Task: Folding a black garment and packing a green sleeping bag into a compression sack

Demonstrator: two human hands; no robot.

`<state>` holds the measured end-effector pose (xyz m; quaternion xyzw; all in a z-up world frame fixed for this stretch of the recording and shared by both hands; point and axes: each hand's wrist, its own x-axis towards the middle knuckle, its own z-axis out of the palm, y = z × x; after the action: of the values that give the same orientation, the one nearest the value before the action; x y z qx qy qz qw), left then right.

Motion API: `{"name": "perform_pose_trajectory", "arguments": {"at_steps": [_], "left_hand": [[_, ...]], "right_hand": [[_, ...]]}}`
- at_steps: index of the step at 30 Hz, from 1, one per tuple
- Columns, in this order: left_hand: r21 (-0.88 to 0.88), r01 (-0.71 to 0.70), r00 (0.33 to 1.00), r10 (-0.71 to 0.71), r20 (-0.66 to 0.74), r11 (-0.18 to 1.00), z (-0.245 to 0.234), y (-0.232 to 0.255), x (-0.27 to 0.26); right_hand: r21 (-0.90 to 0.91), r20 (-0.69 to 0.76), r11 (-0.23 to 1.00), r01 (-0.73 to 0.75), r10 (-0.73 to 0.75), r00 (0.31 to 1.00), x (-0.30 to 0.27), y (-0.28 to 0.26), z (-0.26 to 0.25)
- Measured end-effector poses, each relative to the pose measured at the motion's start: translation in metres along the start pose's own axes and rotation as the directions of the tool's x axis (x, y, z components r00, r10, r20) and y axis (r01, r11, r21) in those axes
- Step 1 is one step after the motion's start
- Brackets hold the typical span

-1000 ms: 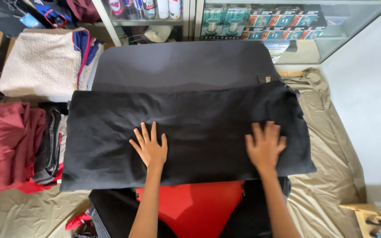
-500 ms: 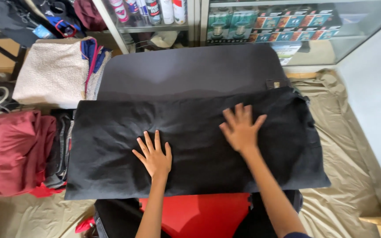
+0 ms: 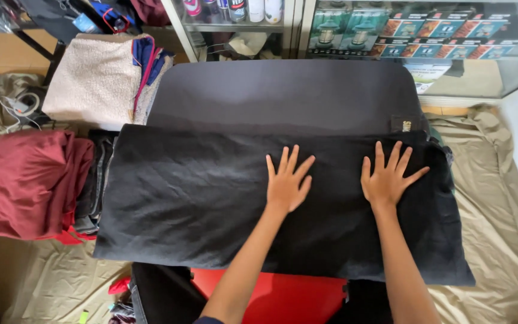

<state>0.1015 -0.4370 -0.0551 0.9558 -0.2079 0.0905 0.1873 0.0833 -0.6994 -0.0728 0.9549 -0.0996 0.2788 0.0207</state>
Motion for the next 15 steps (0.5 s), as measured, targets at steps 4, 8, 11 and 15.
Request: {"name": "perform_pose_trajectory", "arguments": {"at_steps": [4, 8, 11, 15], "left_hand": [[0.182, -0.004, 0.973, 0.046, -0.226, 0.983, 0.004, -0.076, 0.014], [0.299, 0.183, 0.966, -0.114, -0.232, 0.937, -0.067, -0.183, -0.001], [0.385, 0.27, 0.961, -0.224, -0.16, 0.882, -0.104, -0.269, -0.028], [0.423, 0.477, 0.879, -0.427, -0.212, 0.771, -0.127, -0.344, -0.051]], "right_hand": [[0.024, 0.032, 1.0, -0.006, 0.005, 0.999, 0.0, 0.005, 0.003], [0.074, 0.207, 0.992, -0.106, 0.089, 0.974, 0.001, 0.003, -0.004], [0.13, 0.176, 0.986, -0.103, 0.079, 0.981, 0.003, 0.002, -0.008], [0.102, 0.23, 0.988, -0.119, 0.093, 0.969, 0.004, 0.004, -0.009]]}}
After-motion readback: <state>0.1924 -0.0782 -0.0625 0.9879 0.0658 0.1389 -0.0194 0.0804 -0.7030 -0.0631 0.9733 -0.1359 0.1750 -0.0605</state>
